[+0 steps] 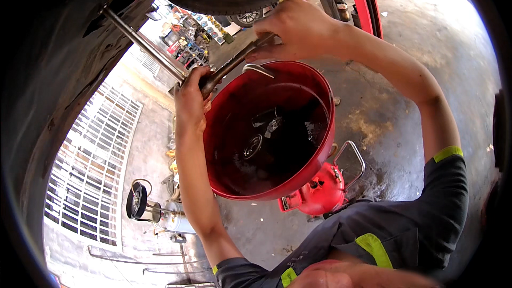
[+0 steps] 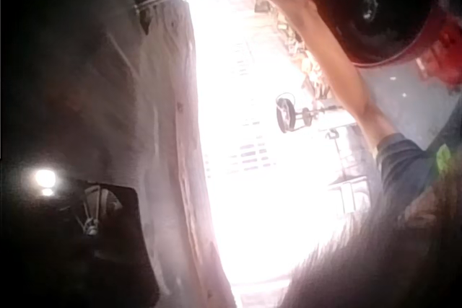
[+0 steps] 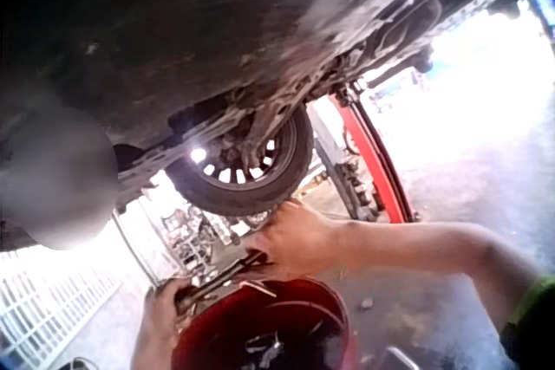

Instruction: The person removes the oil drain plug from the underside of a lifted vehicle using a socket wrench, allowing oil to drain into a red collection pan. After the oil drains, the person reinstalls and tightens the drain plug.

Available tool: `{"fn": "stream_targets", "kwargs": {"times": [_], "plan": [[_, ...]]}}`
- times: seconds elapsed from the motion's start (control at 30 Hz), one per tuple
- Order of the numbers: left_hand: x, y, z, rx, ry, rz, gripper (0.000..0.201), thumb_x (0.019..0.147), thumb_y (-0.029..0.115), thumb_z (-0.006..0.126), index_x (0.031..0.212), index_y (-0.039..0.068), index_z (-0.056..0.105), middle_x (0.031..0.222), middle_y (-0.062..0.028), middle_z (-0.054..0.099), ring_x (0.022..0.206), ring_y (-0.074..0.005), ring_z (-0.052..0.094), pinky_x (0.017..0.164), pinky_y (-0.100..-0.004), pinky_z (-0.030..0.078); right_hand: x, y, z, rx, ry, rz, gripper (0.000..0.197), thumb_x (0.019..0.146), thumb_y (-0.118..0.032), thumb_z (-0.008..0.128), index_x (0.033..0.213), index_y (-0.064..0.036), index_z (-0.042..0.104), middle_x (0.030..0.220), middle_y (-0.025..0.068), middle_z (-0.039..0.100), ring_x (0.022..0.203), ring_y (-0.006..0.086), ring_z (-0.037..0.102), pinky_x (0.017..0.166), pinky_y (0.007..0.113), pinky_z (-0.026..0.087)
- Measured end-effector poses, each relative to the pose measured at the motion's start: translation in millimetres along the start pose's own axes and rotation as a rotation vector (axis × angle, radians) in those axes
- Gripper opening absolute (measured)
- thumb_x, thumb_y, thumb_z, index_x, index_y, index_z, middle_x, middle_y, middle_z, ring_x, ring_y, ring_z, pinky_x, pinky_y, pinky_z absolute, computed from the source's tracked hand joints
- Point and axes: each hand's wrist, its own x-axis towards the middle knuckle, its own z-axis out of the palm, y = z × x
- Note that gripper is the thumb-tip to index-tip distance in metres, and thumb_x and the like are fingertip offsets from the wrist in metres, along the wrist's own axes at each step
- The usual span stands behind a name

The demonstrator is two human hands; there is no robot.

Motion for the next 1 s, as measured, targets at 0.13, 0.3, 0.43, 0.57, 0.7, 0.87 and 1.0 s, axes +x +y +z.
{"fn": "stream_targets", "kwargs": {"times": [0.13, 0.3, 0.43, 0.57, 0.7, 0.87, 1.0], "plan": [[0, 1, 11, -0.040, -0.086, -0.033, 0.021, 0.096, 0.021, 0.058, 0.095, 0.004, 0.070, 0.073, -0.0082, 0.068, 0.044, -0.0062, 0.041, 0.038, -0.0239, 0.025, -2, 20, -2, 0.148, -0.011, -0.016, 0.041, 0.079, -0.048, 0.081, 0.075, -0.0103, 0.067, 0.063, 0.0065, 0.066, 0.060, 0.0297, 0.066, 0.056, 0.039, 0.050], [6, -1, 7, -0.028, -0.106, -0.050, 0.024, 0.096, 0.026, 0.059, 0.091, 0.005, 0.069, 0.068, -0.0061, 0.065, 0.038, -0.0071, 0.034, 0.037, -0.0239, 0.025, -9, 1, -15, -0.006, -0.001, 0.013, 0.042, 0.084, -0.050, 0.076, 0.076, -0.0102, 0.065, 0.062, 0.0047, 0.065, 0.060, 0.0270, 0.068, 0.057, 0.036, 0.053], [10, 0, 3, -0.094, -0.164, -0.051, 0.028, 0.095, 0.029, 0.061, 0.084, 0.003, 0.064, 0.060, -0.0026, 0.053, 0.038, -0.0077, 0.036, 0.037, -0.0246, 0.025, -16, -74, -63, -0.362, -0.044, 0.030, 0.041, 0.088, -0.048, 0.068, 0.079, -0.0081, 0.066, 0.062, 0.0049, 0.065, 0.058, 0.0255, 0.068, 0.057, 0.034, 0.054], [16, -7, -10, -0.149, -0.226, -0.063, 0.030, 0.094, 0.029, 0.060, 0.085, 0.001, 0.063, 0.061, -0.0038, 0.055, 0.038, -0.0076, 0.036, 0.036, -0.0243, 0.026, -10, -79, -59, -0.382, -0.109, 0.043, 0.042, 0.086, -0.048, 0.068, 0.078, -0.0066, 0.065, 0.063, 0.0069, 0.066, 0.057, 0.0250, 0.068, 0.056, 0.035, 0.052], [8, -1, 5, -0.142, -0.169, -0.047, 0.030, 0.096, 0.028, 0.056, 0.084, 0.001, 0.064, 0.056, -0.0022, 0.050, 0.037, -0.0065, 0.033, 0.035, -0.0234, 0.024, -7, -31, -35, -0.247, -0.053, 0.044, 0.047, 0.086, -0.055, 0.067, 0.084, -0.0083, 0.069, 0.063, 0.0064, 0.066, 0.061, 0.0309, 0.067, 0.058, 0.039, 0.052], [5, 4, 11, -0.005, -0.179, -0.049, 0.033, 0.099, 0.028, 0.052, 0.082, 0.002, 0.065, 0.051, -0.0002, 0.046, 0.035, -0.0059, 0.029, 0.035, -0.0234, 0.023, 0, 29, 6, 0.103, 0.034, -0.025, 0.047, 0.079, -0.058, 0.076, 0.076, -0.0115, 0.069, 0.061, 0.0063, 0.064, 0.059, 0.0308, 0.065, 0.055, 0.039, 0.048], [4, 5, 8, 0.062, -0.151, -0.045, 0.036, 0.100, 0.030, 0.051, 0.081, 0.004, 0.066, 0.050, 0.0015, 0.044, 0.036, -0.0050, 0.030, 0.036, -0.0231, 0.023, 5, 33, 17, 0.089, 0.068, -0.051, 0.047, 0.077, -0.057, 0.079, 0.073, -0.0108, 0.067, 0.060, 0.0054, 0.064, 0.059, 0.0297, 0.065, 0.055, 0.040, 0.047]]}}
